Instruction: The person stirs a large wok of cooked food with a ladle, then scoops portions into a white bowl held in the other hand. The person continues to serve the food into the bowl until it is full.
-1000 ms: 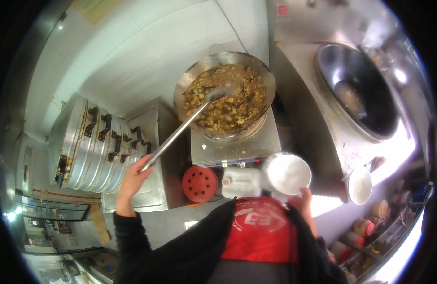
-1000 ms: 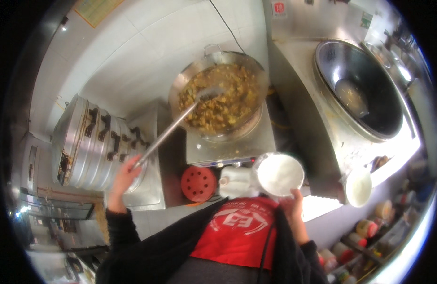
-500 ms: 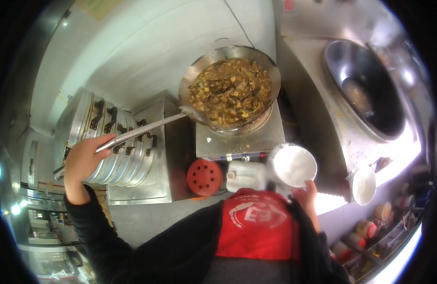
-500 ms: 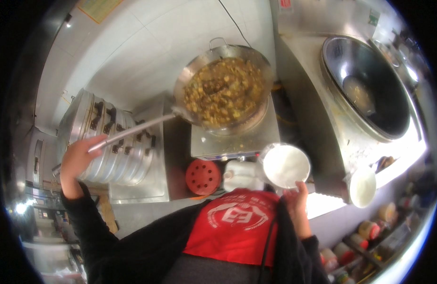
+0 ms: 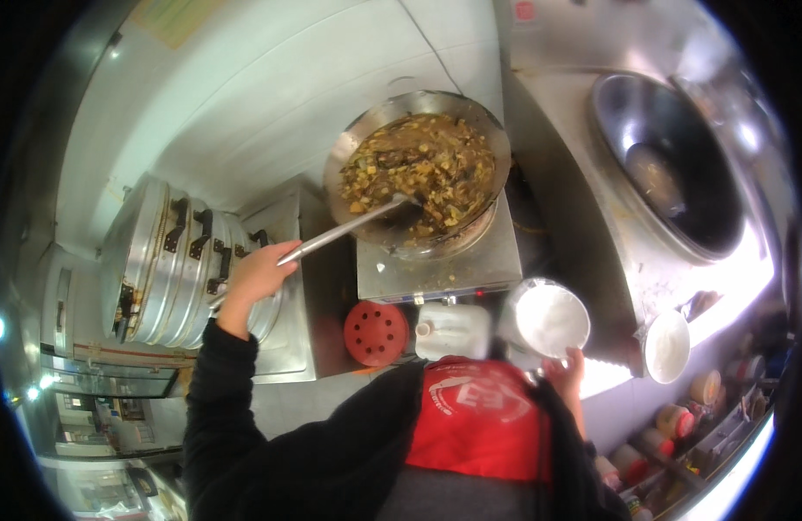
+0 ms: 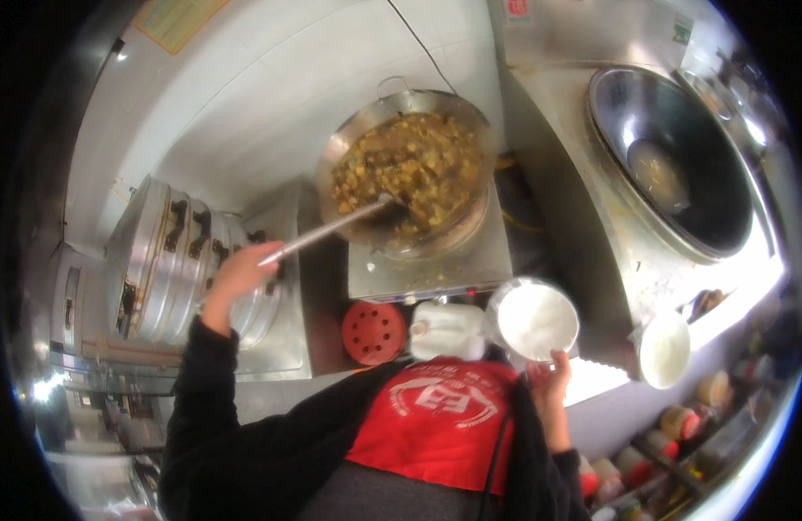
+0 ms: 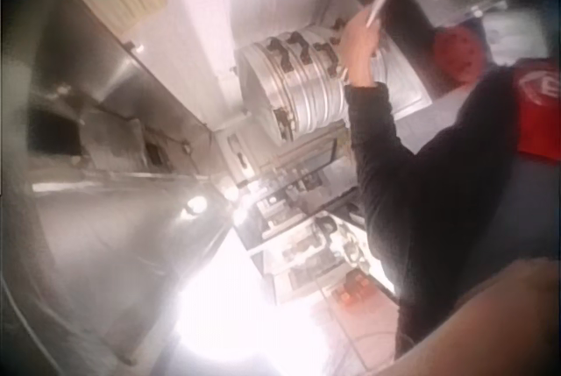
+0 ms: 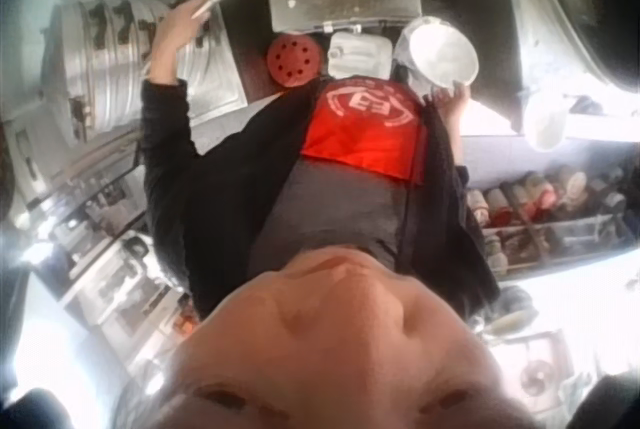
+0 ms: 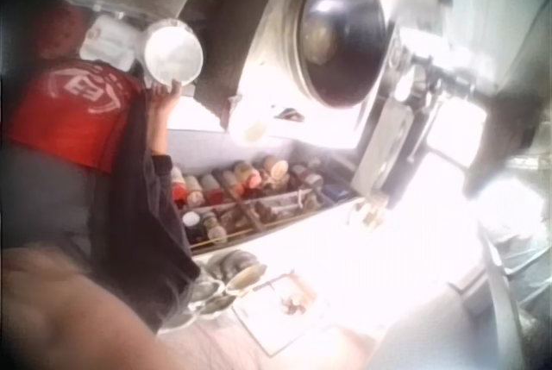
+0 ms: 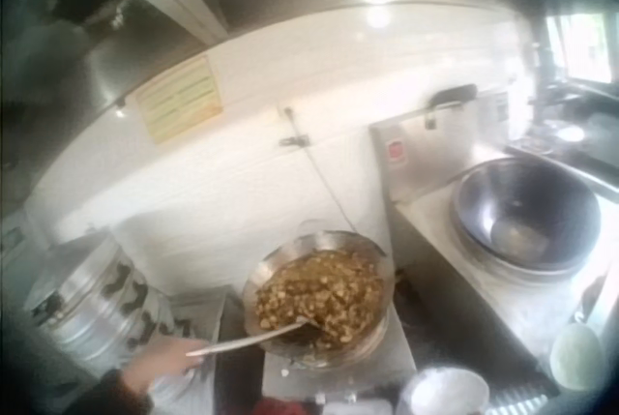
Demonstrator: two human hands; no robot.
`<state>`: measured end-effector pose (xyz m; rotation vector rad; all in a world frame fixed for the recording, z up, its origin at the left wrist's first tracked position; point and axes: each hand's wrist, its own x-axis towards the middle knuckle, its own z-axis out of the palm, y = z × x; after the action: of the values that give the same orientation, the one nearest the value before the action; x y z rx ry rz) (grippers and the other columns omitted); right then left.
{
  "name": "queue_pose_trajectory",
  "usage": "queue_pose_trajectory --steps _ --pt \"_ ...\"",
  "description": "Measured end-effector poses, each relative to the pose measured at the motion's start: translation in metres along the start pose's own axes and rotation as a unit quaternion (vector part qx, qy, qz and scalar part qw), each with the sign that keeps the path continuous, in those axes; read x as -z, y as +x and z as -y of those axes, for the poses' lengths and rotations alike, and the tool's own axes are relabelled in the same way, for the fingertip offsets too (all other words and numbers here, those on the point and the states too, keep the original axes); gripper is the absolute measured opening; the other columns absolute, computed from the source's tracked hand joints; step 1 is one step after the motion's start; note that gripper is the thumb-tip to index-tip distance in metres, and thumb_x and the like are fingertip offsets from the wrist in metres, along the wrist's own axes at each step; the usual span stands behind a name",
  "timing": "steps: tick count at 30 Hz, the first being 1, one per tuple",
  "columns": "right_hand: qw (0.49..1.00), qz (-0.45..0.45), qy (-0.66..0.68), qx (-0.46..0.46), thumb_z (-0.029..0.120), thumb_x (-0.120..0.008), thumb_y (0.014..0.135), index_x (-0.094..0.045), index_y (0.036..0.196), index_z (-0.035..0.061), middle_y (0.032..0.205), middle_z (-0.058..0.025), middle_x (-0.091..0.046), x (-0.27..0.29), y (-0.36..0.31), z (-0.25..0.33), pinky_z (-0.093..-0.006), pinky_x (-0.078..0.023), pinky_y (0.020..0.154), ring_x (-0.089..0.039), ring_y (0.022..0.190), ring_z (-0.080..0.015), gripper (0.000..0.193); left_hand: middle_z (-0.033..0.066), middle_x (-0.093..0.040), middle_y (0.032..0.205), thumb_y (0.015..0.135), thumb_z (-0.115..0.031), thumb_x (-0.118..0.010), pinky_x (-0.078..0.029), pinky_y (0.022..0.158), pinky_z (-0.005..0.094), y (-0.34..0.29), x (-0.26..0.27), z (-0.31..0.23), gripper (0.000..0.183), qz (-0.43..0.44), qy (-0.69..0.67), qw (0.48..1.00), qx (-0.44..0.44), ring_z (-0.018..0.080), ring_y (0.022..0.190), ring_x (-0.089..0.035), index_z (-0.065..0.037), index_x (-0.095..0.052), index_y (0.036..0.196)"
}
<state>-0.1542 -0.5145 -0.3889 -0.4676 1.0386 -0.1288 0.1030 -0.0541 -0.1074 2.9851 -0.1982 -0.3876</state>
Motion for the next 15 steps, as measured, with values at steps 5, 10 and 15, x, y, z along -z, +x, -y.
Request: queue_pose_trajectory --steps 5,10,15 --pt "0.999 0.012 -0.027 0.024 0.045 -0.068 0.079 -0.048 0.125 0.0064 0.090 -0.0133 -0.061 -0.002 0.012 0.001 -0.0335 -0.052 0.069 -0.059 0.075 -0.0250 0.064 0.0124 -0.068 0.112 0.091 -0.027 -0.062 -0.050 0.086 0.0429 0.029 -0.045 -0.018 0.041 -0.042 -0.036 0.998 0.042 0.0345 0.102 -0.064 -0.023 -0.060 0.132" --pt "0.998 0.012 -0.062 0.022 0.044 -0.067 0.079 -0.049 0.123 0.0028 0.090 -0.0155 -0.061 -0.022 0.010 0.004 -0.0338 -0.053 0.068 -0.061 0.074 -0.0262 0.063 0.0142 -0.069 0.106 0.093 -0.026 -0.059 -0.050 0.083 0.0474 0.062 -0.083 -0.033 0.042 -0.124 0.004 0.992 0.029 0.0364 0.099 -0.064 -0.025 -0.057 0.135" --pt "0.994 0.060 -0.079 -0.036 0.030 -0.063 0.082 -0.053 0.116 0.0088 0.091 -0.0128 -0.062 -0.043 0.008 0.009 -0.0316 -0.055 0.062 -0.061 0.072 -0.0249 0.041 0.0165 -0.070 0.096 0.092 -0.024 -0.059 -0.051 0.078 0.0485 0.085 -0.102 -0.036 0.043 -0.169 0.021 0.985 0.033 0.0370 0.092 -0.066 -0.024 -0.055 0.135"
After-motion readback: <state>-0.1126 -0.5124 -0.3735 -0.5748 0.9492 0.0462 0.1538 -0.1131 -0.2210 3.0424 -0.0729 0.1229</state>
